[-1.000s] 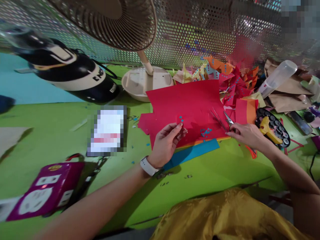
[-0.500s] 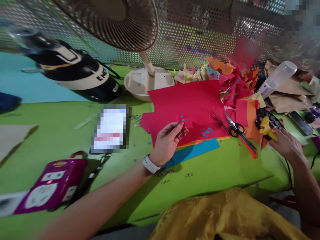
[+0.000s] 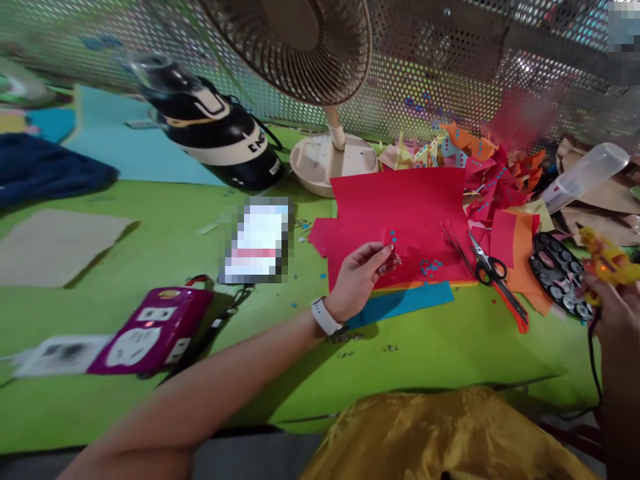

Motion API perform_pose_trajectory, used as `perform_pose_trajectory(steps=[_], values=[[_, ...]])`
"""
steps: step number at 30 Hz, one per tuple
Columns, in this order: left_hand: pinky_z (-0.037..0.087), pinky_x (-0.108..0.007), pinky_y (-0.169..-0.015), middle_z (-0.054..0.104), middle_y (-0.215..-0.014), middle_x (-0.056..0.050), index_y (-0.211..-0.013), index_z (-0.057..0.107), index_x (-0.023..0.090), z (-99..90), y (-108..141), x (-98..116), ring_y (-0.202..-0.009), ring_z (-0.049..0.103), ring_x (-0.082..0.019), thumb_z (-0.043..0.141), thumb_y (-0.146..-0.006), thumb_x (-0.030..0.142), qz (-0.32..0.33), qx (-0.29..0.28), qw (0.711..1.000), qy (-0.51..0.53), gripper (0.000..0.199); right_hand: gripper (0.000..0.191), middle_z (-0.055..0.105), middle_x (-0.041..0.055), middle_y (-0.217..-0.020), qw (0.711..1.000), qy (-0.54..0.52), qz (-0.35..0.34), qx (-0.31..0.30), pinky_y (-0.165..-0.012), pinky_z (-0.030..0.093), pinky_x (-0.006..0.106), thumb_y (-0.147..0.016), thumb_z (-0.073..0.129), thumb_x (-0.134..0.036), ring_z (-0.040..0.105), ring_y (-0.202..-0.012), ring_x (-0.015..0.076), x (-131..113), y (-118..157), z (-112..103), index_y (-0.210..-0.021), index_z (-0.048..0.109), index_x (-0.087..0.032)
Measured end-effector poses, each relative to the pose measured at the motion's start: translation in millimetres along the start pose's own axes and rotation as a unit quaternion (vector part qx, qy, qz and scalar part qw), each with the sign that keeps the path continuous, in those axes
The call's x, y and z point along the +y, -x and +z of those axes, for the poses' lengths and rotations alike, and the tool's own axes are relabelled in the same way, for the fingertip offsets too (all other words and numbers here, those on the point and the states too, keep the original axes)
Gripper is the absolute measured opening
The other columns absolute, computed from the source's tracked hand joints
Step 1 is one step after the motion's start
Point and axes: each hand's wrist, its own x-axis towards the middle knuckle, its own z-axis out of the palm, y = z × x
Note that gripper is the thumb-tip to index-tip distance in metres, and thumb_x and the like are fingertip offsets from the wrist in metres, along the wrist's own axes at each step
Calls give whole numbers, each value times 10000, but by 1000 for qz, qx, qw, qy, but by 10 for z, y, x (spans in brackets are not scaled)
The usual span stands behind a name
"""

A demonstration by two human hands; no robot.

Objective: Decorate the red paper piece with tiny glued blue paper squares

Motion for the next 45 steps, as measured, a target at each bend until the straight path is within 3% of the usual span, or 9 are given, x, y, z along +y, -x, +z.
perform_pose_trajectory(steps=[2, 4, 8, 12, 16, 23, 27, 33, 45], values=[[515, -255, -686, 701, -724, 1, -737, 684, 175, -4, -5, -15, -673, 658, -117, 848, -577, 296, 5, -7, 1000, -8, 258, 284, 659, 163, -870, 966, -230, 102, -53, -552, 461, 356, -749, 615, -379, 626, -650, 209, -247, 56, 106, -964, 611, -193], [509, -248, -664, 702, -724, -4, -743, 694, 175, -8, -6, -24, -662, 651, -115, 846, -579, 313, 7, -7, 1000, -17, 263, 268, 659, 132, -908, 930, -311, 90, -172, -483, 428, 300, -730, 661, -351, 611, -646, 187, -540, 137, 269, -951, 621, -205], [500, -246, -666, 708, -731, -21, -767, 713, 168, -28, 1, -29, -680, 648, -121, 830, -617, 331, 8, -26, 999, -32, 251, 337, 653, 65, -877, 869, -342, -4, -358, -410, 401, 226, -714, 682, -420, 563, -579, 135, -1042, 339, 692, -974, 619, -216], [492, -234, -659, 717, -750, -35, -813, 726, 171, -67, 1, -45, -677, 635, -114, 782, -699, 333, 21, -53, 996, -64, 206, 322, 583, 9, -697, 833, -302, -61, -459, -414, 396, 207, -777, 630, -493, 471, -500, 92, -1257, 502, 1051, -889, 629, -192], [504, -244, -663, 721, -779, -34, -826, 728, 190, -84, -5, -68, -697, 637, -127, 774, -705, 360, 33, -47, 995, -82, 213, 301, 542, -5, -666, 823, -317, -73, -465, -443, 403, 208, -809, 618, -485, 435, -498, 78, -1249, 570, 1214, -835, 638, -185], [501, -242, -683, 712, -759, -21, -806, 722, 190, -77, -8, -74, -686, 620, -117, 775, -691, 390, 44, -47, 993, -99, 237, 283, 459, -53, -494, 845, -320, -39, -426, -379, 381, 208, -757, 681, -461, 419, -398, 79, -1161, 584, 1292, -777, 600, -191], [497, -242, -661, 704, -752, -22, -797, 717, 182, -71, -11, -71, -666, 611, -115, 779, -681, 391, 47, -38, 993, -103, 248, 317, 500, -35, -550, 841, -316, -49, -437, -368, 365, 206, -783, 646, -486, 404, -407, 72, -1161, 594, 1309, -883, 640, -185], [490, -229, -654, 702, -745, -15, -796, 717, 186, -54, -7, -56, -662, 606, -107, 782, -681, 375, 44, -45, 994, -94, 231, 317, 499, -19, -569, 841, -317, -55, -434, -373, 371, 216, -810, 609, -502, 407, -421, 76, -1126, 605, 1344, -806, 643, -187], [489, -234, -638, 692, -757, -19, -808, 714, 182, -88, -24, -84, -656, 593, -111, 777, -688, 372, 44, -42, 993, -105, 234, 384, 484, -24, -552, 850, -306, -25, -429, -365, 366, 231, -731, 650, -551, 370, -418, 84, -1207, 632, 1317, -870, 653, -192]])
